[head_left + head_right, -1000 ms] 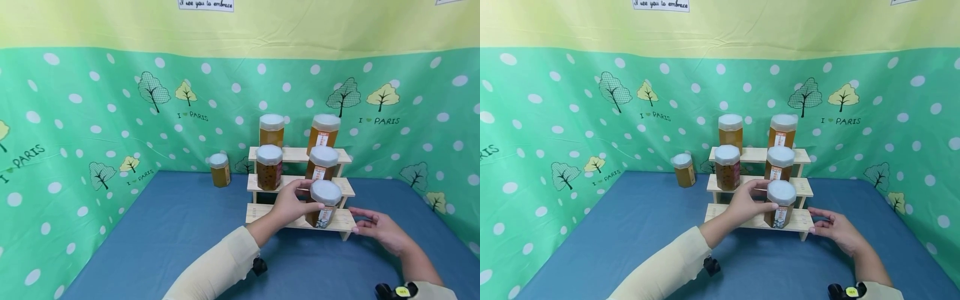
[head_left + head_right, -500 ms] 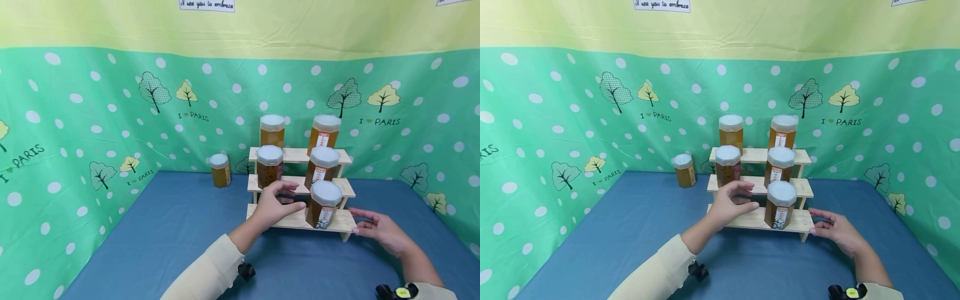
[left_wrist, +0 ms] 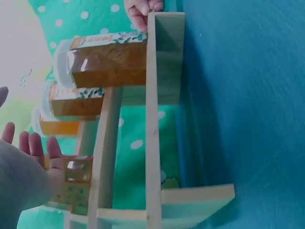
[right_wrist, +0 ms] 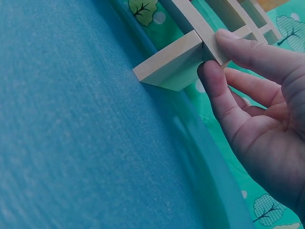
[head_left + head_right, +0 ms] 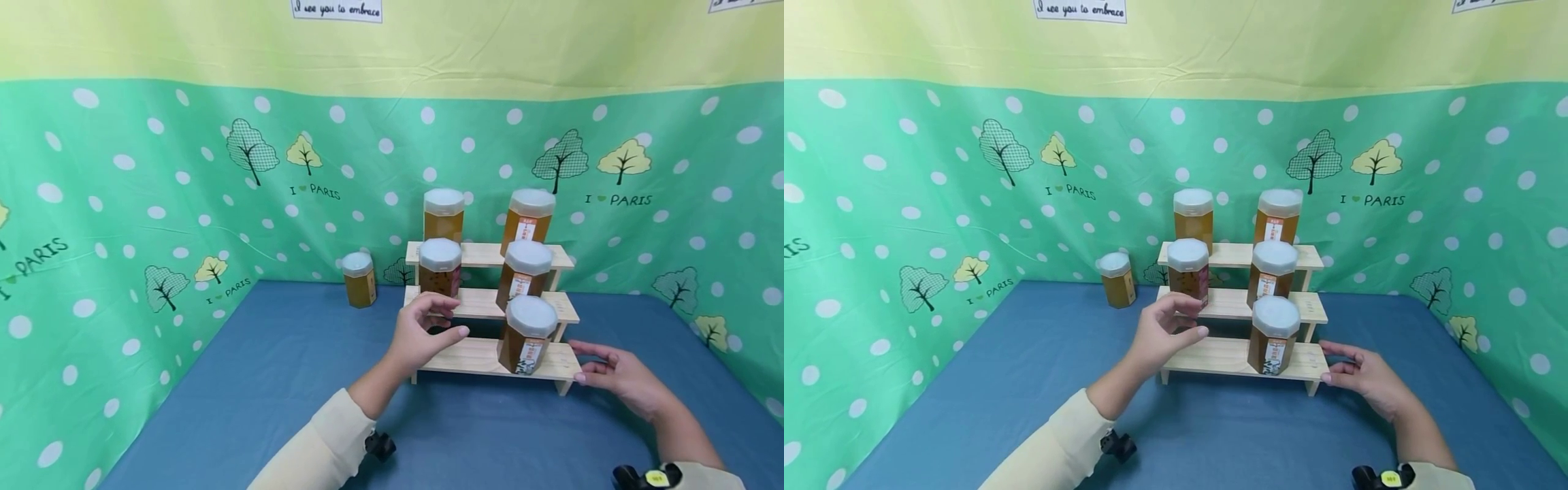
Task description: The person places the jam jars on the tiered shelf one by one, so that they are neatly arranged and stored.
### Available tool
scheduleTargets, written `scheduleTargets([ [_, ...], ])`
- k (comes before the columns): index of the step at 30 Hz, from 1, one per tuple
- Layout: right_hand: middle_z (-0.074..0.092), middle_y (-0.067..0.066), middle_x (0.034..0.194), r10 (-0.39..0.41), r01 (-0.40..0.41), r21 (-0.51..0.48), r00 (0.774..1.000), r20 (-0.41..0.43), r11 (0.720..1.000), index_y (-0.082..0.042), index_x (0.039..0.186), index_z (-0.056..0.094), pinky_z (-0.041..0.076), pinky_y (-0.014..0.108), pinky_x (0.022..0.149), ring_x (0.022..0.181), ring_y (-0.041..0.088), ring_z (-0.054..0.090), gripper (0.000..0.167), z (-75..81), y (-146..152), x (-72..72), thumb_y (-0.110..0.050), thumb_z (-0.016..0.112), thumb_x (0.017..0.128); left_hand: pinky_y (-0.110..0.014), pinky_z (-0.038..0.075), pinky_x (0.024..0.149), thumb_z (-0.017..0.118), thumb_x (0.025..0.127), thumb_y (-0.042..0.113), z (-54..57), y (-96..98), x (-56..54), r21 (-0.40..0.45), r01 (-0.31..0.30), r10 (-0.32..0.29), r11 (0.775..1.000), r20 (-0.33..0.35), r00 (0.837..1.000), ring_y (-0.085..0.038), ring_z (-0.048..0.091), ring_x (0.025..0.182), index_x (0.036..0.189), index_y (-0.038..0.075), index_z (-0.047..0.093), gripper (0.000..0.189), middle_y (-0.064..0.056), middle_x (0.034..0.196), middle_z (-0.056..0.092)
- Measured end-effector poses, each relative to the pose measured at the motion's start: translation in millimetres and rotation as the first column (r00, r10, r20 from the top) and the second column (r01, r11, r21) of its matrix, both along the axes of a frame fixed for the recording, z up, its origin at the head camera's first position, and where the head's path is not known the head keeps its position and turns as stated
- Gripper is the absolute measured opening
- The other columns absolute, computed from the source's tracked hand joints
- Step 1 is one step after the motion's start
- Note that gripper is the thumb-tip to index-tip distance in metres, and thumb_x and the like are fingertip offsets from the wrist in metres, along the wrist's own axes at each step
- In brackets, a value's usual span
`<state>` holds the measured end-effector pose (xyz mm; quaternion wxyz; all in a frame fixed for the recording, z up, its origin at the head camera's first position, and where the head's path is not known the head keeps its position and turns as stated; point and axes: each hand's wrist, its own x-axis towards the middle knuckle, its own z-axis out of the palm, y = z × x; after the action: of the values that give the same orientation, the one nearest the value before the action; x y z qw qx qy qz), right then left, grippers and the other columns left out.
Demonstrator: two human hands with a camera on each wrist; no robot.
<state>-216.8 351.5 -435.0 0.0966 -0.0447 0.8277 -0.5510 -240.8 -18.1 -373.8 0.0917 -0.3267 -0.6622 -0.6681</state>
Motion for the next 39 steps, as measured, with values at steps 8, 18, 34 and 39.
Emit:
scheduleTargets([
  [8, 0.060, 0.017, 0.115, 0.006, -0.006, -0.008, 1.000, -0.001, 1.000, 0.014, 0.146, 0.026, 0.054, 0.032, 0.078, 0.090, 0.018, 0.064, 0.082, -0.2, 0, 0.0, -0.016, 0.074, 0.087, -0.055, 0.048, 0.087, 0.073, 0.085, 0.005, 6.6, -22.3, -0.6, 0.063, -0.032, 0.034, 0.997, -0.041, 0.999, -0.050, 0.048, 0.103, 0.116, -0.012, 0.057, 0.039, -0.030, 0.113, 0.053],
  [18, 0.059, 0.018, 0.119, 0.008, -0.008, -0.003, 1.000, -0.005, 1.000, 0.014, 0.146, 0.026, 0.054, 0.032, 0.079, 0.091, 0.017, 0.064, 0.081, -0.4, 0, -0.1, -0.016, 0.074, 0.088, -0.060, 0.045, 0.091, 0.071, 0.085, 0.000, 9.7, -48.8, -3.7, 0.049, -0.104, 0.107, 0.993, -0.068, 0.992, -0.044, 0.044, 0.111, 0.125, -0.007, 0.055, 0.044, -0.018, 0.125, 0.048],
  [34, 0.060, 0.016, 0.117, 0.002, -0.002, -0.005, 1.000, 0.015, 1.000, 0.014, 0.147, 0.025, 0.054, 0.032, 0.078, 0.090, 0.018, 0.064, 0.082, 0.4, -1, 1.2, -0.015, 0.074, 0.088, -0.052, 0.045, 0.092, 0.070, 0.083, -0.005, 16.1, -87.5, -11.7, 0.066, -0.244, 0.249, 0.968, -0.092, 0.964, -0.024, 0.050, 0.109, 0.125, -0.007, 0.055, 0.045, -0.019, 0.124, 0.051],
  [39, 0.059, 0.017, 0.117, 0.004, -0.004, -0.008, 1.000, 0.005, 1.000, 0.014, 0.147, 0.026, 0.054, 0.032, 0.078, 0.090, 0.018, 0.064, 0.082, 0.6, -1, 0.5, -0.016, 0.074, 0.087, -0.052, 0.045, 0.092, 0.069, 0.083, -0.007, 16.0, -98.5, -18.4, 0.095, -0.270, 0.277, 0.958, -0.065, 0.959, -0.023, 0.051, 0.110, 0.125, -0.012, 0.051, 0.046, -0.023, 0.125, 0.050],
])
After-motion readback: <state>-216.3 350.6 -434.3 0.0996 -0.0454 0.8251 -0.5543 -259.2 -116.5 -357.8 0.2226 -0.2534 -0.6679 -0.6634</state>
